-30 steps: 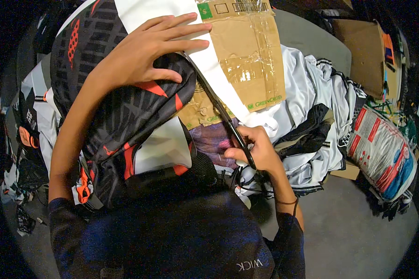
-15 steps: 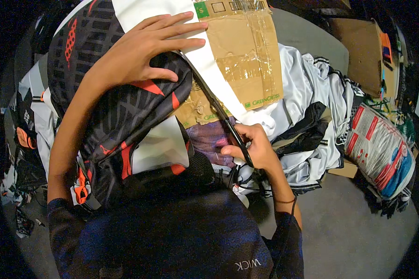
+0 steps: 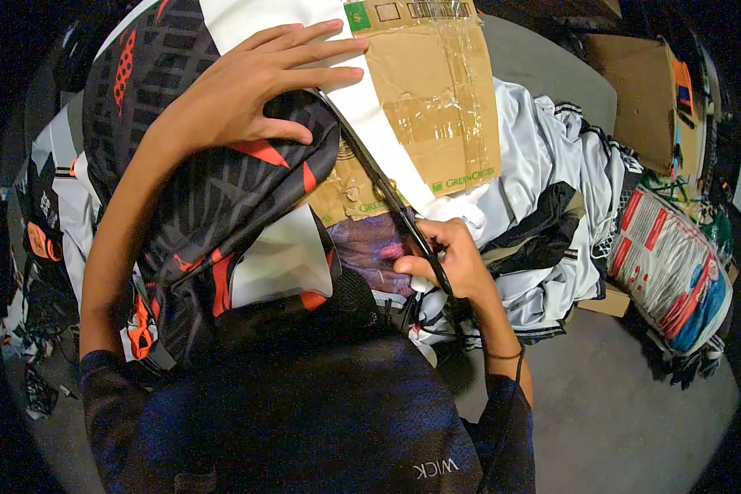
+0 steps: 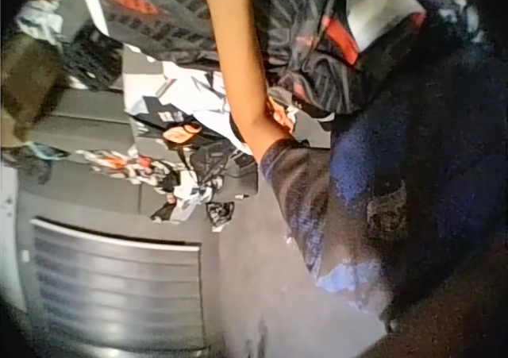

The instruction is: Using scissors to cut along the edges of a patterned fabric bag.

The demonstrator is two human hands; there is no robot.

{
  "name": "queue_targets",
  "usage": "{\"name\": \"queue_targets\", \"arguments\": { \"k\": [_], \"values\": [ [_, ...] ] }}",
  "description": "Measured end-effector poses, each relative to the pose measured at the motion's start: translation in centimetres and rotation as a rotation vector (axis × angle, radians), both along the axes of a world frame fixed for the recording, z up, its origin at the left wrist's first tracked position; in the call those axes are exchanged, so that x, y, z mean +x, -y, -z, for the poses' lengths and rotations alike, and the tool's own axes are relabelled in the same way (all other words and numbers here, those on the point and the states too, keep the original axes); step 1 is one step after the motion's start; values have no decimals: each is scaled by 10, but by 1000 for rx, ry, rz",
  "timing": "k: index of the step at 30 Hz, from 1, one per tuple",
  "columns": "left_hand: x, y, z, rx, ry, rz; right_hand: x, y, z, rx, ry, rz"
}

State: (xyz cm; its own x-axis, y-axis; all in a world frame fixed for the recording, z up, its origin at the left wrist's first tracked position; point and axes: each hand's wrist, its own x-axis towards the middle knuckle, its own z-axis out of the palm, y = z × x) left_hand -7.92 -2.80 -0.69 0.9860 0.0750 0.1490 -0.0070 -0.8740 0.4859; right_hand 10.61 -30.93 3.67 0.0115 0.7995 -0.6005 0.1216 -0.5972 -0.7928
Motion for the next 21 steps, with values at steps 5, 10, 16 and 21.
{"name": "queue_targets", "arguments": {
  "k": [5,10,16,21],
  "values": [
    [0,-1,0,0,-2,12,6,1,0,-22,-35,8],
    [0,-2,-1,-2,-9,20,11,-1,-2,-46,-58,11],
    [0,-2,1,6,-2,22,18,-5,-5,-43,-53,-21],
    [0,-3,1,8,3,31,23,-8,-8,-75,-61,-21]
  ]
}}
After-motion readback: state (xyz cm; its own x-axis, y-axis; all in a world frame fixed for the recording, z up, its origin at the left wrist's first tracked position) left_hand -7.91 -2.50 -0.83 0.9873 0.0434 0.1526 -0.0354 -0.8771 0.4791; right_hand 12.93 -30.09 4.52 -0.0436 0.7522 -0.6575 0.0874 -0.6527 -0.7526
